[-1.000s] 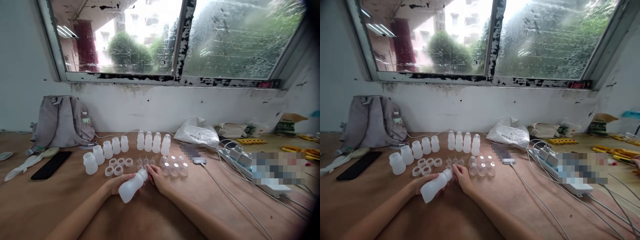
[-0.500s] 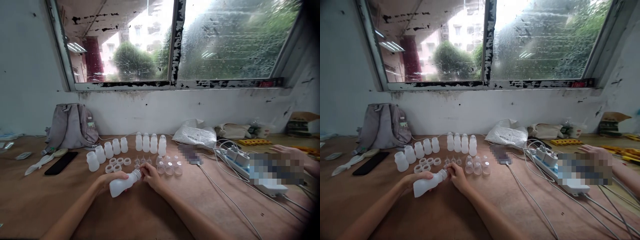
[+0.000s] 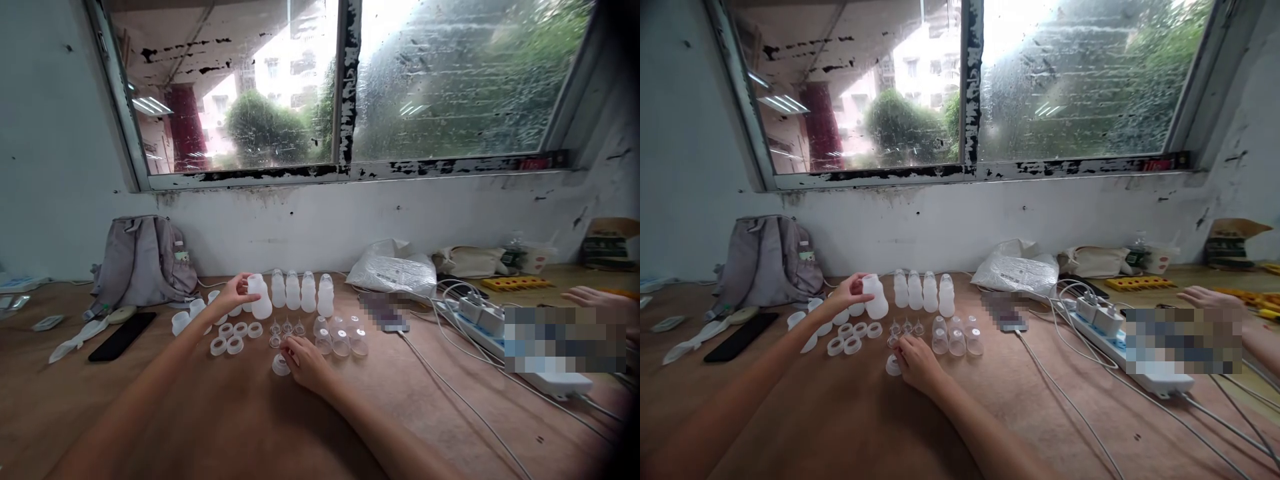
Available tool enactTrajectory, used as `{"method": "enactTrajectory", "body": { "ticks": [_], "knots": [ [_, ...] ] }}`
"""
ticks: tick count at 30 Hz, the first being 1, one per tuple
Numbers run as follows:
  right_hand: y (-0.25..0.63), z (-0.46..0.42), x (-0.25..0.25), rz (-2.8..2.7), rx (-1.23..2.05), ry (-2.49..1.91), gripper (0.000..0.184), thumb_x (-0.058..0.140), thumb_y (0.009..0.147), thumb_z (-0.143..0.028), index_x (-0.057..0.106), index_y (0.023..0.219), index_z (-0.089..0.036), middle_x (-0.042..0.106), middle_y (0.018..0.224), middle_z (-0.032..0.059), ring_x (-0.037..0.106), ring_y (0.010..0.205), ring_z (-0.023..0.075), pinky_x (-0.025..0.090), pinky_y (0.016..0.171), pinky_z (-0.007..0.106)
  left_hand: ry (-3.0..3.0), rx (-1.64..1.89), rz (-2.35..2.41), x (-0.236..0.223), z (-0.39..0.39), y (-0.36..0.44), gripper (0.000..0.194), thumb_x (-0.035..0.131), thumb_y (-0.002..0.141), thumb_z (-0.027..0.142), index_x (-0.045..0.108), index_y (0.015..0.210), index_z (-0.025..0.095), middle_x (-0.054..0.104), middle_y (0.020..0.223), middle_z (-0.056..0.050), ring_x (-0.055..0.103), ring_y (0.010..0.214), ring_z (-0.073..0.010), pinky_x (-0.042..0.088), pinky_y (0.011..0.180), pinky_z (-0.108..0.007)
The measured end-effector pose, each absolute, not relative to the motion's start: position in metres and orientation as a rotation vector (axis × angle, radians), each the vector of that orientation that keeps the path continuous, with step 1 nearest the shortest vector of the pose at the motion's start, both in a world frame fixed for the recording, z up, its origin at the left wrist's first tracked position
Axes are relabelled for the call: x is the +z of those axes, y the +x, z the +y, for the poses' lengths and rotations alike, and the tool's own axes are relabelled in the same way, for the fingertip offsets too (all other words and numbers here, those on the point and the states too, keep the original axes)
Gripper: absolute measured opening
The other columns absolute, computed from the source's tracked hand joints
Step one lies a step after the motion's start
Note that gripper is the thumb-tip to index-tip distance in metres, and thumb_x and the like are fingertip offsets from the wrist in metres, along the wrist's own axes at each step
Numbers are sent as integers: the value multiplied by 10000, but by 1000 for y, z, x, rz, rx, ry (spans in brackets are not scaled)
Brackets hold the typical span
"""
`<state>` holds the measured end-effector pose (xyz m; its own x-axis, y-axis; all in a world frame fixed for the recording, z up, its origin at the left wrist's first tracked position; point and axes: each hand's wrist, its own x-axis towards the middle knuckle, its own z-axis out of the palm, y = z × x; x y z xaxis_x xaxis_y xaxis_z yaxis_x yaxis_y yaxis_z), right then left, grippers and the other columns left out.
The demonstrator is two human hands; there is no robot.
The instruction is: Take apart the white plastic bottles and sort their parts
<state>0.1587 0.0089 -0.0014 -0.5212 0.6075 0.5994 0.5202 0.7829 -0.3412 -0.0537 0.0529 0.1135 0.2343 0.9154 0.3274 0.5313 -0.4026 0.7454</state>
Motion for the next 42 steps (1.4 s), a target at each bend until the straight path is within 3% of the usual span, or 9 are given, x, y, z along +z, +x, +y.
{"method": "enactTrajectory", "body": {
  "ticks": [3,8,15,19,26,29,34,38,42],
  "knots": [
    [159,7,1,-2292,140,-804,147,389,822,-154,518,890,-178,588,835,47,526,777,156,386,695,261,2246,972,1632,110,93,-47,523,619,640,389,441,1085,180,589,1042,-78,537,981,-211,396,854,-333],
    [159,6,3,-2327,117,-839,144,396,819,-145,506,906,-179,584,863,54,513,804,167,370,729,283,2302,870,1908,87,135,-36,451,634,633,329,465,1027,189,595,1034,-109,485,1053,-284,228,953,-466],
    [157,4,5,-2329,106,-887,121,420,800,-137,498,877,-188,572,844,59,477,819,190,359,713,301,2352,711,2110,58,152,-41,410,547,716,331,434,1073,166,589,1067,-136,475,1078,-272,75,989,-504],
    [155,3,4,-2338,123,-893,126,422,804,-149,497,897,-189,569,857,62,467,835,190,354,729,303,2447,641,2137,52,151,-44,438,510,747,346,408,1143,190,500,1210,-127,383,1172,-254,33,1014,-468],
    [154,3,2,-2346,151,-916,127,409,815,-158,495,903,-190,569,875,60,459,842,193,350,735,310,2539,580,2210,47,152,-47,477,502,751,392,436,1176,187,383,1311,-137,167,1269,-302,-77,976,-557],
    [154,3,2,-2344,164,-900,131,414,812,-158,494,911,-188,564,876,62,460,847,197,351,743,317,2562,572,2233,49,150,-46,528,517,739,402,418,1207,180,336,1337,-146,108,1284,-302,-74,978,-557],
    [153,3,-3,-2277,229,-923,207,466,792,-198,461,998,-183,546,881,63,468,835,200,365,725,319,2638,773,2199,57,121,-41,714,488,743,465,238,1321,129,220,1385,-167,78,1289,-299,-40,995,-536],
    [151,6,-10,-2278,286,-937,138,511,767,-232,488,896,-189,525,903,66,477,828,200,384,709,316,2735,1046,1839,52,64,-40,493,400,817,382,356,1255,160,367,1318,-109,221,1247,-250,80,1027,-432],
    [146,6,-14,-2223,350,-922,72,484,770,-175,477,841,-181,517,881,69,484,809,188,405,713,304,2828,962,1266,32,11,-44,234,438,807,302,559,990,221,602,994,-60,466,1019,-214,211,983,-391]
  ]
}}
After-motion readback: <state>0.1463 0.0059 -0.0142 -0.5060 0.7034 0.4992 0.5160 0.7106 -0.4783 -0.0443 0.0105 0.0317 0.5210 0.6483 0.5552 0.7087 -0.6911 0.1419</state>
